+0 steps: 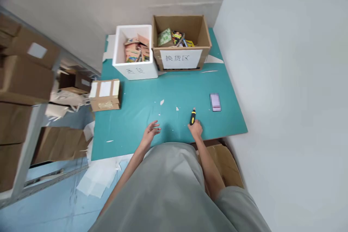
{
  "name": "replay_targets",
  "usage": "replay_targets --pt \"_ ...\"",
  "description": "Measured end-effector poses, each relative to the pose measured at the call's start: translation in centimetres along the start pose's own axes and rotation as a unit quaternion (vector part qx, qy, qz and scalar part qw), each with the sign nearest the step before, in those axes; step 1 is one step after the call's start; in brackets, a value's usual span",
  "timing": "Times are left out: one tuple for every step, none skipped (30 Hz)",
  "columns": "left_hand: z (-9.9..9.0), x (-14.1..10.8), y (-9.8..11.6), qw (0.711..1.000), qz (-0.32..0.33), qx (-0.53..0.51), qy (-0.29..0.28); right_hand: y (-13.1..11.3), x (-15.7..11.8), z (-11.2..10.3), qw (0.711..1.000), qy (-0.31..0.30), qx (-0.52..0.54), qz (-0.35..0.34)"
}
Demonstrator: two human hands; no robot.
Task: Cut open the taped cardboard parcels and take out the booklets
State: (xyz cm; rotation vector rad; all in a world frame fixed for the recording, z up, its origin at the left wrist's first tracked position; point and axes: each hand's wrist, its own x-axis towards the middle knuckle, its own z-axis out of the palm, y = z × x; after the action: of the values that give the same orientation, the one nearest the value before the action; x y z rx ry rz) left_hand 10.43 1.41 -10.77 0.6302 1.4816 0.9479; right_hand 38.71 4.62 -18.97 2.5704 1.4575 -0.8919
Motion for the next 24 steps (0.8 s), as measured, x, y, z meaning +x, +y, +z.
replay_targets --pt "0.2 -0.1 -0.3 1.000 -0.003 0.010 -0.010 -0.2 0.4 -0.3 1.000 -0.001 0.001 -0.004" --pt "0.3 -0.1 -0.6 1.000 -0.006 0.022 -0.020 -0.5 1.0 -0.7 1.000 0.002 0.000 -0.008" --pt "0.4 -0.1 -0.9 0.999 -0.009 0.035 -0.030 -0.8 1.7 -1.2 1.000 0.006 -0.001 -0.013" --pt "0.5 0.0 -1.1 0.998 -0.012 0.047 -0.038 -1.1 2.4 -1.7 1.000 0.013 -0.002 -0.019" --pt "0.5 0.1 -1.2 0.997 -0.013 0.059 -0.044 -1.4 3.2 -2.2 1.000 0.019 -0.004 -0.024" --pt "0.5 0.3 -1.3 0.996 -0.012 0.069 -0.046 -1.8 3.9 -2.6 0.999 0.027 -0.006 -0.030" --pt "0.5 0.5 -1.2 0.996 -0.009 0.075 -0.045 -2.1 4.7 -3.1 0.999 0.033 -0.010 -0.037" --pt "0.5 0.7 -1.2 0.996 -0.005 0.075 -0.041 -2.4 5.3 -3.4 0.998 0.035 -0.015 -0.043" --pt "0.6 0.9 -1.1 0.997 0.001 0.070 -0.036 -2.7 5.8 -3.6 0.998 0.035 -0.021 -0.049" --pt "0.6 1.1 -1.0 0.998 0.005 0.061 -0.030 -2.9 6.2 -3.7 0.998 0.034 -0.026 -0.052" --pt "0.7 1.3 -0.9 0.998 0.006 0.052 -0.026 -3.0 6.4 -3.7 0.998 0.030 -0.030 -0.053" --pt "0.8 1.4 -0.8 0.999 0.004 0.044 -0.025 -3.0 6.6 -3.6 0.998 0.026 -0.033 -0.052" --pt "0.9 1.6 -0.8 0.999 -0.001 0.039 -0.026 -2.9 6.6 -3.4 0.998 0.021 -0.035 -0.051" --pt "0.9 1.7 -0.8 0.999 -0.009 0.039 -0.030 -2.7 6.7 -3.3 0.998 0.018 -0.035 -0.052" --pt "1.0 1.8 -0.8 0.998 -0.019 0.041 -0.035 -2.3 6.8 -3.2 0.998 0.016 -0.035 -0.056" --pt "1.0 1.9 -0.9 0.998 -0.028 0.044 -0.039 -1.8 7.0 -3.3 0.997 0.022 -0.034 -0.062" --pt "1.0 2.0 -1.1 0.997 -0.037 0.046 -0.042 -1.1 7.4 -3.5 0.997 0.035 -0.033 -0.068" --pt "1.0 2.1 -1.2 0.997 -0.046 0.047 -0.043 -0.3 7.9 -4.0 0.995 0.058 -0.032 -0.071" --pt "1.0 2.2 -1.3 0.996 -0.054 0.048 -0.043 0.5 8.6 -4.6 0.993 0.087 -0.031 -0.069" --pt "1.0 2.3 -1.5 0.996 -0.061 0.049 -0.042 1.4 9.5 -5.3 0.991 0.118 -0.030 -0.059" --pt "1.0 2.4 -1.6 0.996 -0.067 0.049 -0.041 2.3 10.5 -6.1 0.988 0.147 -0.029 -0.041" --pt "1.0 2.5 -1.7 0.995 -0.072 0.049 -0.041 3.1 11.6 -7.0 0.985 0.171 -0.026 -0.019" --pt "1.0 2.6 -1.8 0.995 -0.075 0.050 -0.041 3.9 12.7 -7.8 0.982 0.188 -0.021 0.006" --pt "1.0 2.7 -1.9 0.995 -0.077 0.050 -0.041 4.5 13.7 -8.6 0.980 0.197 -0.015 0.030"
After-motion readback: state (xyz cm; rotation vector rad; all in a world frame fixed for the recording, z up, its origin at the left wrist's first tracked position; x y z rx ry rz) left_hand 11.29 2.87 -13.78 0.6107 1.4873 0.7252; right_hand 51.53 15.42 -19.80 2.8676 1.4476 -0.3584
